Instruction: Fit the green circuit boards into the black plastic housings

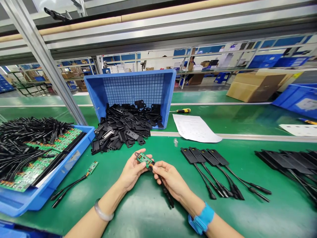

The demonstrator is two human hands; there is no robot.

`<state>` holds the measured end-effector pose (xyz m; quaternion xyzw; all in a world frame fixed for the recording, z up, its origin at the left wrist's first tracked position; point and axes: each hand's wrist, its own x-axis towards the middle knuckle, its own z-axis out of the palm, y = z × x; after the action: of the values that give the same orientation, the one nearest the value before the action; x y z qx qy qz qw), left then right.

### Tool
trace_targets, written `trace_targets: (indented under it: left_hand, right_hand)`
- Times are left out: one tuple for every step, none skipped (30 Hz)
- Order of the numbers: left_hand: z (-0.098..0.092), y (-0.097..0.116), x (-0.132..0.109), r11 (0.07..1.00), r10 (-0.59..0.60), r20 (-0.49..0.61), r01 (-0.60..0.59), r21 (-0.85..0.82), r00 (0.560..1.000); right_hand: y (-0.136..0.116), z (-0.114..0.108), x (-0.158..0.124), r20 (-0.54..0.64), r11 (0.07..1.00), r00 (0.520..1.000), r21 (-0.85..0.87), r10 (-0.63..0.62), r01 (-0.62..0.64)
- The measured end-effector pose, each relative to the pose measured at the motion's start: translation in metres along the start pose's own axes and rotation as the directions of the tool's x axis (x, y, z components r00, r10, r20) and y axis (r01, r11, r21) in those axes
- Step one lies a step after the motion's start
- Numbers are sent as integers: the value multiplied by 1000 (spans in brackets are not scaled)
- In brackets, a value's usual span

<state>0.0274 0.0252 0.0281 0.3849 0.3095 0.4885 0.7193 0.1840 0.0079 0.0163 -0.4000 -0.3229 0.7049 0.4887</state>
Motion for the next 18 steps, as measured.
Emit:
trace_targets:
  left_hand:
    - [1,0,0,1000,6,-9,-6,-3,1000]
    - [2,-1,0,1000,15,-21,-15,-5,1000]
    - [3,-2,0,1000,25,-35,-26,-5,999]
    - [4,-3,0,999,37,-50,-37,-3,998]
    - [4,-4,0,999,46,-64,-47,-1,997]
    - [5,-5,0,999,54,-76,-54,1,996]
    - [5,-6,0,998,58,-85,-58,3,995]
    - [5,-7,0,998,61,-92,-60,5,994]
    - [4,-7,0,998,63,-99,-62,7,993]
    - [4,-8,0,998,65,-105,-64,9,992]
    - [4,-8,0,998,67,-110,-66,10,992]
    - [4,-8,1,998,70,-116,-69,12,991]
    - [4,-9,1,997,72,-124,-71,15,990]
    - [4,-9,1,997,75,-135,-73,18,988]
    - [4,-9,1,997,77,-147,-74,22,986]
    - [5,-9,1,997,78,-160,-74,28,984]
    - [5,-9,1,997,78,-174,-73,35,982]
    - [5,-9,1,996,79,-186,-73,42,979]
  right_hand:
    - [1,0,0,1,1000,1000,-11,10,-9]
    - [1,1,0,0,1000,1000,-18,16,-16]
    - [2,1,0,-2,999,1000,-23,22,-22]
    - [3,2,1,-3,999,1000,-30,30,-30]
    - [3,2,1,-4,999,999,-35,37,-37]
    - [4,2,1,-4,998,999,-40,43,-44]
    - [4,2,1,-3,998,999,-43,49,-49]
    - [5,2,2,-2,998,999,-46,53,-53]
    - [5,2,2,0,997,999,-50,54,-54]
    - [5,2,2,1,997,999,-54,55,-55]
    - [5,2,3,2,997,999,-58,54,-54]
    - [5,1,3,3,997,999,-62,53,-53]
    - [6,1,3,5,997,999,-66,51,-51]
    - [6,1,3,7,996,999,-69,49,-49]
    - [6,1,3,10,996,999,-72,47,-46]
    - [7,1,3,14,996,999,-75,44,-42]
    - [7,1,3,17,996,999,-80,39,-37]
    - [8,1,3,20,996,999,-89,32,-30]
